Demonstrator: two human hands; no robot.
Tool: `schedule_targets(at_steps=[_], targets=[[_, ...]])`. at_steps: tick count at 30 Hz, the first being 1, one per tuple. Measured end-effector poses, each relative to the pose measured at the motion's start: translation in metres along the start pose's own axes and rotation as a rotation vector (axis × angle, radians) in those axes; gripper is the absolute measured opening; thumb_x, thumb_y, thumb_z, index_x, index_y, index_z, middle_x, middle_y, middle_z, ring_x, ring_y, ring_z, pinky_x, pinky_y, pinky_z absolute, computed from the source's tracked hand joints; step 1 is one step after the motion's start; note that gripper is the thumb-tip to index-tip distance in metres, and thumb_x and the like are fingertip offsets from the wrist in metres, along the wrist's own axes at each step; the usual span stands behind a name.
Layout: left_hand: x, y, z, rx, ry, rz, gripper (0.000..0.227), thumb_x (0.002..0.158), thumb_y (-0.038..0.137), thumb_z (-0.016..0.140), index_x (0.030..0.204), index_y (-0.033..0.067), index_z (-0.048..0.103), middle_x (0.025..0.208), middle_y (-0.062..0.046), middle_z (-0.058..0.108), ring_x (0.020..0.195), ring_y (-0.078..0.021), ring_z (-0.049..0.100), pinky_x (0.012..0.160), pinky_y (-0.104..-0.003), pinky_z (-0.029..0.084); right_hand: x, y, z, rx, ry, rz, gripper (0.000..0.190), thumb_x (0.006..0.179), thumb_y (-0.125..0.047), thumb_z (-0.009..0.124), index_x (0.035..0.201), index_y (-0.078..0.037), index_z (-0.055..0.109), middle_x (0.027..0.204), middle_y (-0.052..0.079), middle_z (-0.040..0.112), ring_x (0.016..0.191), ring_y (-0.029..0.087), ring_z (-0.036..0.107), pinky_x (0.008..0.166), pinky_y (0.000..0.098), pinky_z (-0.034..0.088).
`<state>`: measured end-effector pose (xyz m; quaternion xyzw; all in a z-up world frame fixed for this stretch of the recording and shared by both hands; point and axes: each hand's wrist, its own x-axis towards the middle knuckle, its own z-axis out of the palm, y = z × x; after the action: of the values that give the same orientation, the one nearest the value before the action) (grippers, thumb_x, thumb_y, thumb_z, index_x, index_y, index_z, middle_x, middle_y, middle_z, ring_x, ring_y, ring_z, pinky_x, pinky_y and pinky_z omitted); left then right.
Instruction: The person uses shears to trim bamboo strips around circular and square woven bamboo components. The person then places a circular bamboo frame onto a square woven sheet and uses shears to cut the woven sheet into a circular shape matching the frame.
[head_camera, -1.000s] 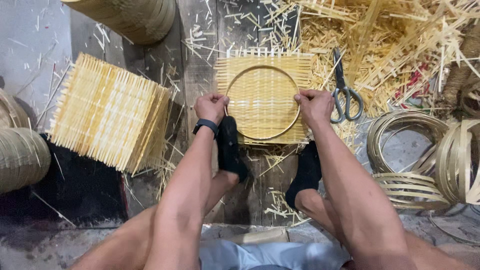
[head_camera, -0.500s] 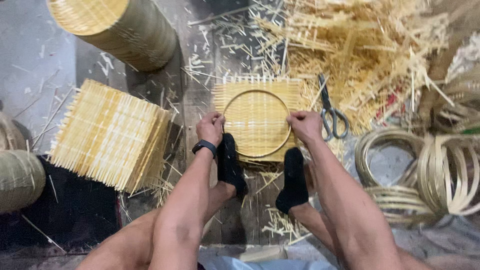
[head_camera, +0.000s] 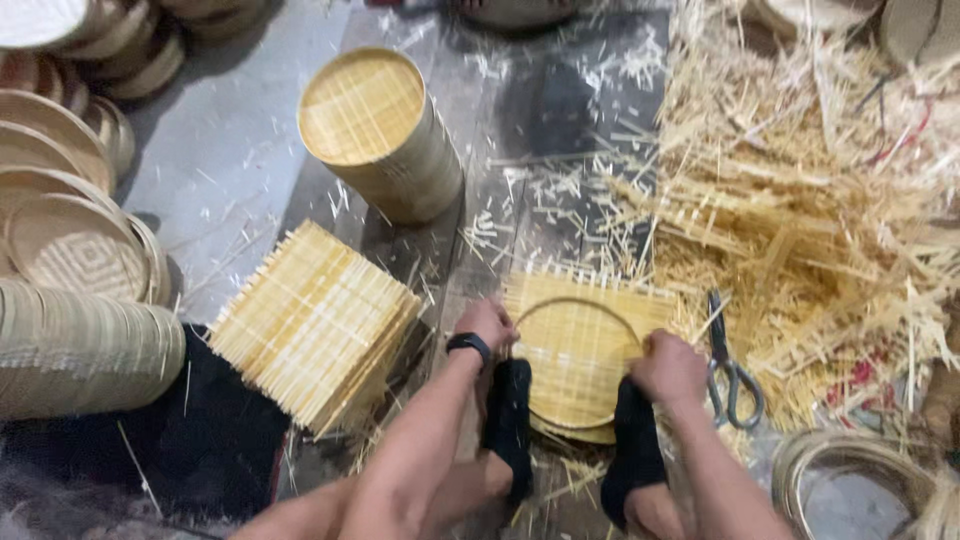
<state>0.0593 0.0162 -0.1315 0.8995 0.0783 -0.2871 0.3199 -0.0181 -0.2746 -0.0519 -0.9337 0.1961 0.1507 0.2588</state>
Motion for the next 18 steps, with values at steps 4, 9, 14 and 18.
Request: schedule_targets(at_steps=[4, 9, 14, 18], targets=[[0.006, 0.052, 0.016, 0.376, 0.379, 0.626, 0.022, 0.088, 0.026, 0.072, 0.105, 0.0145, 0.08, 0.126, -0.016, 0.068, 0.124, -0.0354, 0.059, 0.102, -0.049, 0.048, -0.071, -0.077, 0.021, -0.607, -0.486, -0.428, 0.085, 0.089, -0.059, 0.065, 0.15, -0.007, 0.037, 0.154, 0.016, 0.034, 0.145, 0.03, 0.031, 0.128, 0.0439, 0.023], [0.03, 0.072, 0.038, 0.075, 0.171, 0.813, 0.032, 0.099, 0.041, 0.061, 0.112, 0.0175, 0.079, 0.132, -0.009, 0.065, 0.123, -0.0317, 0.055, 0.106, -0.046, 0.04, -0.083, -0.045, 0.091, -0.589, -0.097, -0.693, 0.094, 0.09, -0.061, 0.055, 0.157, -0.002, 0.025, 0.162, 0.034, 0.015, 0.153, 0.051, 0.001, 0.116, 0.0682, -0.001], [0.027, 0.084, 0.031, 0.0, 0.036, 0.544, 0.03, 0.097, 0.043, 0.061, 0.106, 0.0223, 0.08, 0.119, 0.001, 0.073, 0.115, -0.0231, 0.061, 0.103, -0.04, 0.048, -0.063, -0.016, 0.12, -0.442, 0.154, -0.855, 0.093, 0.083, -0.055, 0.063, 0.15, 0.002, 0.032, 0.155, 0.033, 0.025, 0.147, 0.05, 0.01, 0.115, 0.0689, 0.002], [0.021, 0.091, 0.024, 0.002, 0.035, 0.542, 0.03, 0.098, 0.044, 0.061, 0.108, 0.0222, 0.079, 0.11, -0.003, 0.074, 0.107, -0.0253, 0.067, 0.093, -0.04, 0.054, -0.068, -0.029, 0.116, -0.424, 0.064, -0.778, 0.095, 0.08, -0.052, 0.067, 0.15, 0.002, 0.031, 0.158, 0.033, 0.025, 0.151, 0.05, 0.011, 0.115, 0.0681, 0.004]])
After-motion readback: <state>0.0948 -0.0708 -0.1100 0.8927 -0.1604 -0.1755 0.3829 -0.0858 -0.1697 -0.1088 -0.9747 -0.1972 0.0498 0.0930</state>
